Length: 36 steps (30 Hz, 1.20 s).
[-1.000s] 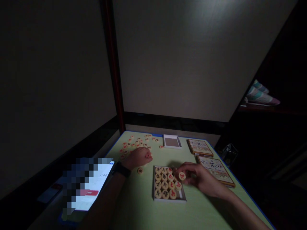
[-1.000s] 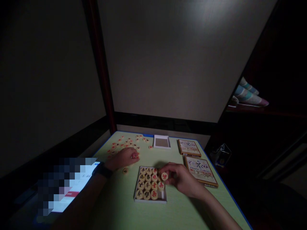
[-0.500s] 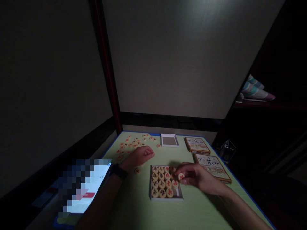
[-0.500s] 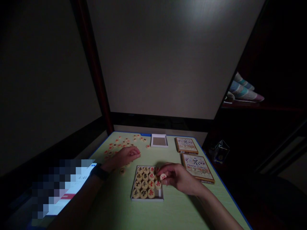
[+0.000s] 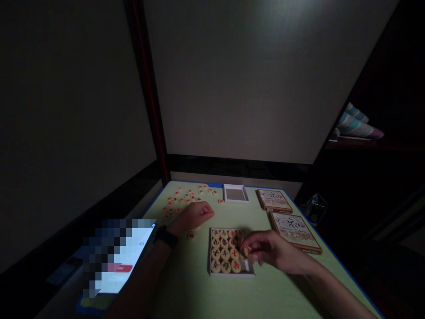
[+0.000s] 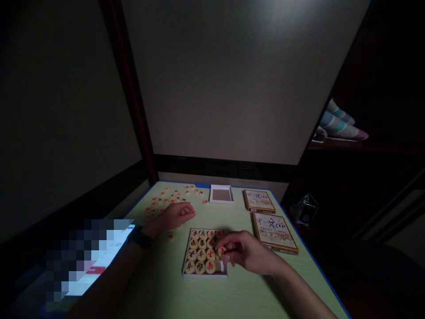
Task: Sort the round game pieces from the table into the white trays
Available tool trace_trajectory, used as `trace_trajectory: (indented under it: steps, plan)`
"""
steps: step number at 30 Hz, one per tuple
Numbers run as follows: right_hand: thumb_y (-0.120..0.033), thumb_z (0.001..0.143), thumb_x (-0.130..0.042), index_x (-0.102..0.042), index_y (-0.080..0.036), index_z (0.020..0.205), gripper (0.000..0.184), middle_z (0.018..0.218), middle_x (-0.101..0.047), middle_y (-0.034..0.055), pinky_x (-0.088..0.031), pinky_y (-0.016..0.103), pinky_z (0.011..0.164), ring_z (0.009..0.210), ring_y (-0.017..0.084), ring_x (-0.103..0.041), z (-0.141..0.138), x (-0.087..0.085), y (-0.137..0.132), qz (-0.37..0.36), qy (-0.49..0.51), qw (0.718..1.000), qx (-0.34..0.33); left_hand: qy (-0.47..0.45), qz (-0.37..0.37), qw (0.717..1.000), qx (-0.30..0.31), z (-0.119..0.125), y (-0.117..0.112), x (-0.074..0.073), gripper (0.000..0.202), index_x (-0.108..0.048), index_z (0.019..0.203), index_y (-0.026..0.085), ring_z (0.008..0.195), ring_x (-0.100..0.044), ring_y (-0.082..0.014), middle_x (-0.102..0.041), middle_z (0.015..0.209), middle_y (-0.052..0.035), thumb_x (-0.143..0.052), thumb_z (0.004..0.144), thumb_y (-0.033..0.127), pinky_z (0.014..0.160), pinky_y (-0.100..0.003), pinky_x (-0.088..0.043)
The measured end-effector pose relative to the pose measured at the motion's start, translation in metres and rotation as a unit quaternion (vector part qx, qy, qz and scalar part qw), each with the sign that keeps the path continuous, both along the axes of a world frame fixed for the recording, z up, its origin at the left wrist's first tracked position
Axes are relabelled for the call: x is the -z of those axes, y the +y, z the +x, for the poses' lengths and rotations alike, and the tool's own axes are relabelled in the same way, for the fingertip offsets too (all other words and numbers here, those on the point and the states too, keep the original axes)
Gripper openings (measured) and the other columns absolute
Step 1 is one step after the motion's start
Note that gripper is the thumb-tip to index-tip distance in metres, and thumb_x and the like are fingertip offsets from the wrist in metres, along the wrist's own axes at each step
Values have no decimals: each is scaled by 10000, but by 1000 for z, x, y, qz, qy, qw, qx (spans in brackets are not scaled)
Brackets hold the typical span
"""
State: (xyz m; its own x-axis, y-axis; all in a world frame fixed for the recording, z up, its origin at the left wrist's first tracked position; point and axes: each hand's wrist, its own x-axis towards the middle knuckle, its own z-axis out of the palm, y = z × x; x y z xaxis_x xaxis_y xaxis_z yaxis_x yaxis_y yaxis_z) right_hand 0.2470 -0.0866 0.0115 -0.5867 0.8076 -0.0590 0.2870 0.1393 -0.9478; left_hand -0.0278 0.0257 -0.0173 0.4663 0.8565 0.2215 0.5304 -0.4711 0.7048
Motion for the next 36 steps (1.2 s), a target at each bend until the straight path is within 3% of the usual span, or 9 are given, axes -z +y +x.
trace_trajectory:
  steps: [3, 6, 11, 24, 33, 36]
  plan:
    - [-304, 764, -726, -687, -161, 944, 233, 809, -602, 13, -440, 219, 554, 661, 111, -538, -2, -4, -2, 4, 12, 1000, -3, 9, 3, 1000, -3, 0, 0, 0, 209, -648, 821, 184, 749, -636, -162, -687, 738, -20, -575, 818, 380, 646, -244, -469]
    - [-205, 723, -723, -713, -160, 892, 176, 813, -600, 9, -429, 215, 558, 665, 108, -524, -6, -6, -6, 60, -26, 998, -3, 9, 6, 1000, -2, -1, -1, -1, 203, -647, 815, 183, 744, -639, -161, -693, 748, -21, -575, 814, 373, 655, -246, -472]
    - [-45, 654, -691, -721, -168, 868, 249, 726, -623, -20, -453, 217, 565, 632, 114, -561, -9, -2, -9, 88, -88, 992, -20, 7, 3, 1000, 0, -1, 0, 0, 199, -642, 813, 182, 734, -642, -159, -702, 769, -25, -574, 813, 369, 653, -247, -469]
    - [-26, 672, -694, -725, -187, 881, 265, 825, -664, -9, -486, 232, 600, 673, 132, -633, -9, 3, -8, 141, -94, 985, -39, 9, 12, 1000, 3, 0, -3, -4, 198, -647, 799, 177, 721, -630, -153, -698, 752, -24, -580, 821, 362, 645, -243, -462]
    - [-73, 628, -800, -723, -185, 871, 278, 902, -673, 4, -464, 261, 717, 841, 162, -614, -8, -5, -6, 206, -126, 970, -38, 17, 18, 1000, 2, -1, -1, -2, 172, -647, 795, 180, 711, -626, -143, -693, 739, -11, -581, 815, 337, 641, -234, -462]
    - [-29, 630, -754, -721, -182, 860, 279, 850, -685, -5, -468, 252, 675, 778, 152, -626, -6, -2, -7, 188, -138, 972, -35, 6, 15, 1000, 3, -1, -2, -2, 180, -646, 789, 180, 696, -624, -140, -688, 734, -8, -585, 817, 347, 646, -236, -466]
